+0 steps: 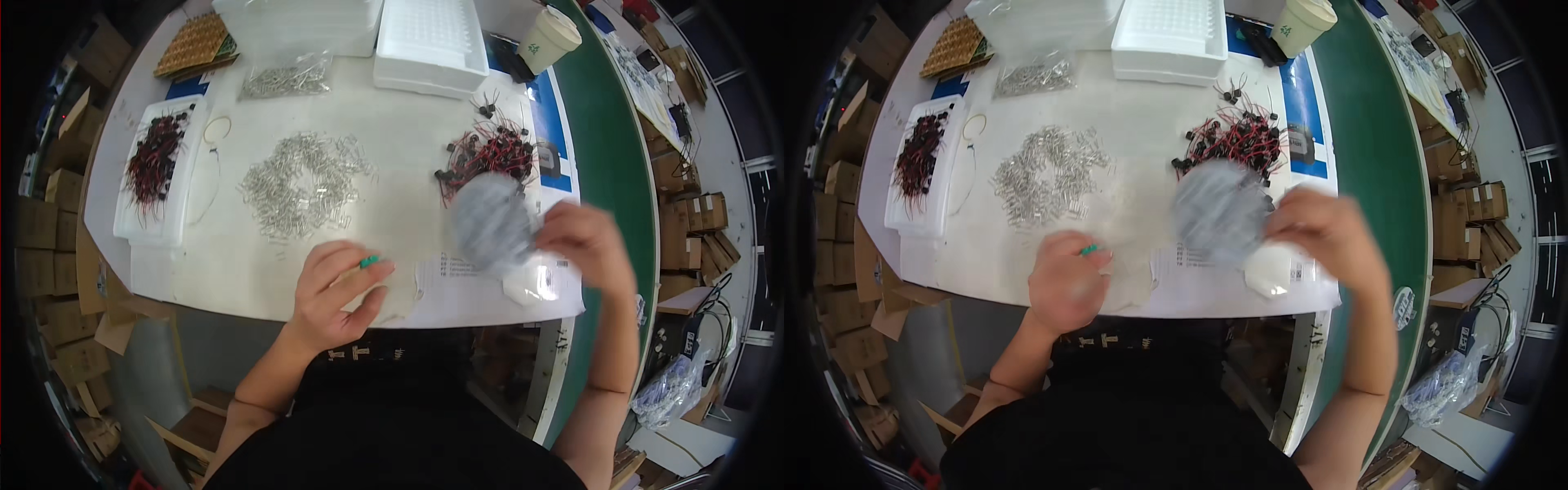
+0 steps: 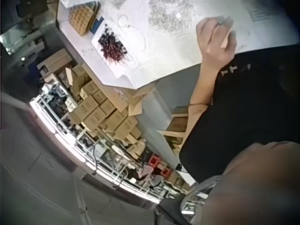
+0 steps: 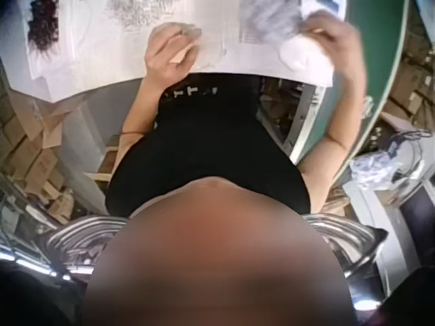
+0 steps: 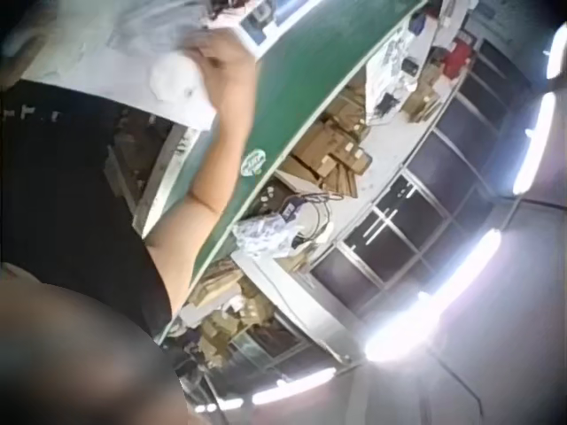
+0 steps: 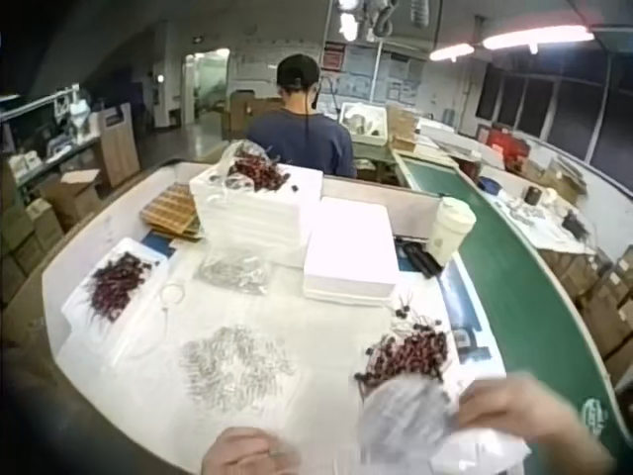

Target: Assembling small red wires into circular connector components using a pick tool at a factory workbench.

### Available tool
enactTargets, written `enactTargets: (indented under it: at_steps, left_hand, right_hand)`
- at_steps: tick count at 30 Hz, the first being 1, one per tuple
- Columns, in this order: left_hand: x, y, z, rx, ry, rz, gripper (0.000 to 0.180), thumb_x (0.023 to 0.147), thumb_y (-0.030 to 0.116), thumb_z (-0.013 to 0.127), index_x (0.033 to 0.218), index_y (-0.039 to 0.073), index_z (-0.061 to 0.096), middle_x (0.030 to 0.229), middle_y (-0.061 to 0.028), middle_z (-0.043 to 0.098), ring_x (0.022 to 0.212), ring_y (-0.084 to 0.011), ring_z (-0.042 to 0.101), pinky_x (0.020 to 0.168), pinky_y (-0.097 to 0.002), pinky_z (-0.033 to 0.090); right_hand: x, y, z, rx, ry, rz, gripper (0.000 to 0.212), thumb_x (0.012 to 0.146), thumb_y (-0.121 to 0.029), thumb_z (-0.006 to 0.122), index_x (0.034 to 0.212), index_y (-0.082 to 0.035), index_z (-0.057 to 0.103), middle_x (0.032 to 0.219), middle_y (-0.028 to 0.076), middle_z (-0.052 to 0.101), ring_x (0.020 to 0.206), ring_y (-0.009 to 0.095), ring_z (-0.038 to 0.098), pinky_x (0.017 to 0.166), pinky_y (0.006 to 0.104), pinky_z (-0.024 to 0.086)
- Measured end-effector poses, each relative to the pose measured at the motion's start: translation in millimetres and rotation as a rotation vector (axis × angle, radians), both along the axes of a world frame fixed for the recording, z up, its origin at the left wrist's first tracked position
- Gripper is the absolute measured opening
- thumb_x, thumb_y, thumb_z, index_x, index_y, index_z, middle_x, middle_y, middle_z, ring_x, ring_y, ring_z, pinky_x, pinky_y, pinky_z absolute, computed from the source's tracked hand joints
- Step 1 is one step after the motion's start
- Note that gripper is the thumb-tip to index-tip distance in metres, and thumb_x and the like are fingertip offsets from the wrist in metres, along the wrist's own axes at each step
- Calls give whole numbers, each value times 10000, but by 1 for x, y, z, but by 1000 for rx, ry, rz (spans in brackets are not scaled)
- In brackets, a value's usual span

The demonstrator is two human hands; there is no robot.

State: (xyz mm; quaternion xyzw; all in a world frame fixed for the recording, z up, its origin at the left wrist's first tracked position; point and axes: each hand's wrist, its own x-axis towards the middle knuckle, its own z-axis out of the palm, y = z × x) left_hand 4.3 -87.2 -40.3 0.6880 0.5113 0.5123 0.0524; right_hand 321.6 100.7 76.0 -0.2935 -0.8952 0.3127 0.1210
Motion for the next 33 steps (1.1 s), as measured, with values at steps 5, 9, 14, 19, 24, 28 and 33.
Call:
enactTargets:
  at_steps: [5, 9, 14, 19, 24, 28, 33]
  left_hand:
    - [2, 2, 12, -150, 28, -132, 620, 676, 214, 947, 1251, 84, 754, 1203, -117, 663, 1118, -345, 635, 974, -439, 545]
    - [-3, -3, -5, -231, 163, -167, 721, 688, 337, 941, 1337, 128, 707, 1254, -99, 644, 1172, -333, 614, 1011, -451, 538]
    - [-3, -3, -4, -257, 74, -167, 703, 695, 350, 941, 1323, 132, 714, 1242, -109, 645, 1180, -336, 612, 1027, -443, 530]
    - [-4, -5, -5, -280, 15, -156, 714, 697, 354, 946, 1329, 121, 707, 1255, -116, 643, 1193, -335, 606, 1032, -440, 527]
    - [-4, -6, -7, -281, 11, -163, 729, 689, 328, 956, 1338, 118, 699, 1265, -120, 638, 1196, -332, 610, 1031, -435, 527]
    - [-6, -8, -7, -293, -70, -117, 759, 681, 301, 965, 1359, 111, 681, 1273, -129, 633, 1189, -340, 618, 1023, -433, 531]
    - [-4, -7, -8, -336, -112, -99, 788, 675, 289, 970, 1377, 103, 663, 1283, -137, 628, 1175, -345, 632, 1002, -434, 543]
  right_hand:
    - [-64, -50, -42, -25, -218, 150, 279, 792, -29, 825, 1063, -80, 779, 1010, 114, 704, 885, 344, 706, 785, 408, 578]
    - [-120, -13, -43, 233, -120, 117, 205, 852, -62, 795, 1053, -95, 778, 958, 94, 674, 954, 312, 707, 799, 419, 572]
    - [-189, 24, -60, 362, -170, 289, 109, 900, -118, 757, 1007, -95, 754, 977, 92, 651, 945, 335, 690, 794, 450, 556]
    - [-202, 34, -66, 321, -372, 313, 95, 923, -192, 745, 1007, -148, 752, 1064, 68, 665, 980, 329, 710, 827, 475, 571]
    - [-187, 22, -74, 290, -250, 142, 121, 930, -145, 743, 1031, -81, 722, 979, 76, 707, 928, 321, 710, 807, 425, 562]
    - [-162, -1, -56, 57, -87, -73, 131, 952, -123, 725, 1043, -31, 705, 928, 71, 736, 852, 233, 713, 761, 363, 553]
    - [-133, -39, -45, -325, -98, -260, 157, 948, -94, 725, 1049, 17, 680, 879, 57, 715, 815, 108, 654, 701, 290, 521]
